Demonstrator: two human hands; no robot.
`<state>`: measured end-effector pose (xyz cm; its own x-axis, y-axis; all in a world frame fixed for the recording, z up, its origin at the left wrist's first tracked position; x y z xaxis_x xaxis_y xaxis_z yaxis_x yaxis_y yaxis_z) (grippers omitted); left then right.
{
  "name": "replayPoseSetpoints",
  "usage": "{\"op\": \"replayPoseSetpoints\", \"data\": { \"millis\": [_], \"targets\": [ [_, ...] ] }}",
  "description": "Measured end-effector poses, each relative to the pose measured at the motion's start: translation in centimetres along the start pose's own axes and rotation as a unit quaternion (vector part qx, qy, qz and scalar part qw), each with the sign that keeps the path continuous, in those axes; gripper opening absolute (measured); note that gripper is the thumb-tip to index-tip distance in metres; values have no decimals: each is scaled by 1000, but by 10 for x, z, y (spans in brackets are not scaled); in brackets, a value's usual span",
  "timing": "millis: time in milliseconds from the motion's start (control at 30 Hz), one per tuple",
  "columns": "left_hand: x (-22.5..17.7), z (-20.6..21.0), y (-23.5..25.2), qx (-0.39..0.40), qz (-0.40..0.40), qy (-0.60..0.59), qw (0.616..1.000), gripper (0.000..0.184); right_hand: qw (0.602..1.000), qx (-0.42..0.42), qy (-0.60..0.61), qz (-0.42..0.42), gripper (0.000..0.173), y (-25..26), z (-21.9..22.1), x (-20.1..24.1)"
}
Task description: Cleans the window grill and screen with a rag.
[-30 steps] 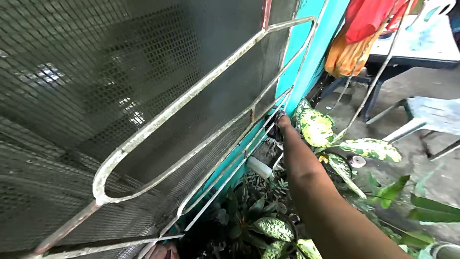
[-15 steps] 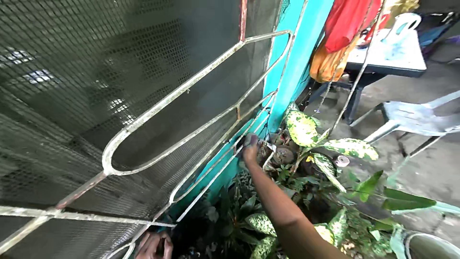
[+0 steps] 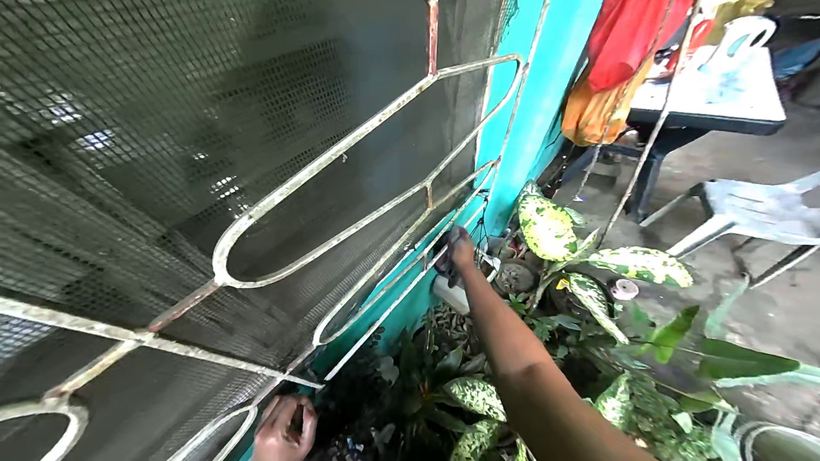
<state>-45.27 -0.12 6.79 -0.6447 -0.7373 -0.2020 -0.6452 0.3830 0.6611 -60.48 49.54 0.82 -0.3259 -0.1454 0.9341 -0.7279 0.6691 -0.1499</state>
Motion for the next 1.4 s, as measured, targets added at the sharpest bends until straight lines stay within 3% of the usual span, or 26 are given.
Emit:
{"op": "replayPoseSetpoints", "data": {
  "millis": [133,233,400,767,933,1067,1400],
  "targets": [
    [-1,0,0,-17,-1,4,1000,32,982,29,-175,58,44,-3,-8,11],
    [-1,0,1,-23,1,-2,1000,32,981,56,-164,89,48,-35,11,3],
    [-1,-1,0,-29,-2,-3,1000,33,978,98,-169,72,45,-84,28,-2],
    [0,-1,-2,-47,-2,17,999,36,965,41,-253,46,44,12,-19,11],
    [-1,0,1,-45,-1,15,999,36,975,72,-179,109,43,-49,10,-1],
    [-1,-1,1,-28,0,10,1000,35,974,92,-179,103,43,-81,24,-5],
    [-1,-2,2,7,-24,15,1000,33,963,45,-256,74,43,20,-27,22]
  ]
}}
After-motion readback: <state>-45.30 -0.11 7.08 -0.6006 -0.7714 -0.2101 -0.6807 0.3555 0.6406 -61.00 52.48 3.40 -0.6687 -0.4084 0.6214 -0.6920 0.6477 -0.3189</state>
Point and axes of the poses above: each hand's wrist, its own y-axis towards the middle knuckle, its own z-axis out of the palm, x = y × z, the point moved 8 cm from there along y, towards the middle knuckle, and after that the axes turned 6 degrees about z, right-handed, at the moved point
